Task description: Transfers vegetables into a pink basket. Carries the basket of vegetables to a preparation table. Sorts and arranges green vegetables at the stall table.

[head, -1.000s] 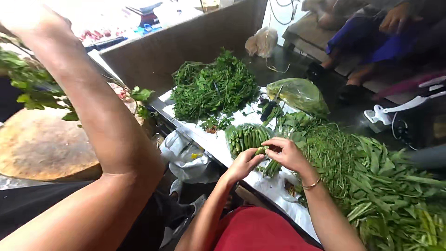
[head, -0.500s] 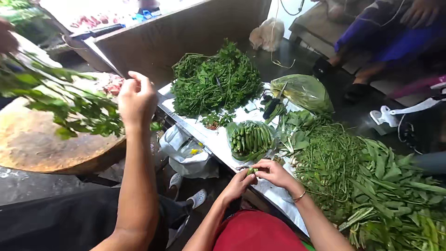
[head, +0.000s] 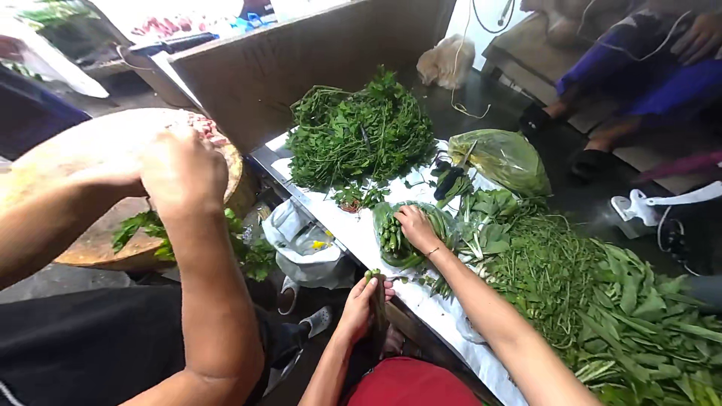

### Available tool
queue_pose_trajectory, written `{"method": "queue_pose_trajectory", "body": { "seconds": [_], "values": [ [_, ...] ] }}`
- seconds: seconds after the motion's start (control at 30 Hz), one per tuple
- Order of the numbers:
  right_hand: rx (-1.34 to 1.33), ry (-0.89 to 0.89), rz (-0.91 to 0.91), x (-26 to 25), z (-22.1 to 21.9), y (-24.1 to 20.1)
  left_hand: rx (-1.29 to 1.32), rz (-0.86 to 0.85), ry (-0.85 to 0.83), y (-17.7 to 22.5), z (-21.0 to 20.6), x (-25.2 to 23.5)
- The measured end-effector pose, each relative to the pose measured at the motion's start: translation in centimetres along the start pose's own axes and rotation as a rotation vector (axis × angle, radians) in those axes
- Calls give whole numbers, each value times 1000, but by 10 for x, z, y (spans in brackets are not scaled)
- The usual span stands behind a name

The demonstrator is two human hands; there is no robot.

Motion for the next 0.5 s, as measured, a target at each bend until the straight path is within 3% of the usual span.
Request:
{"method": "queue_pose_trajectory", "body": {
  "seconds": [0.1, 0.23, 0.37, 0.5],
  "values": [
    [-24, 118, 78, 3, 12, 9, 86, -37, 0, 16, -3, -1],
    [-482, 288, 44, 54, 72, 16, 116, -67, -35, 37, -5, -14],
    [-906, 105, 58, 102, 106, -5, 90, -56, -115, 46, -17, -38],
    [-963, -67, 114, 121, 97, -30, 48, -2, -206, 50, -49, -59]
  ]
}}
Point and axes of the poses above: each hand's wrist, its own x-axis away from the middle knuckle, its own z-axis out of the back of the hand, y = z × x, the point moved 8 cm from there along -x, towards the middle knuckle, and after that the axes turned 14 degrees about -y, right-handed, at the moved point
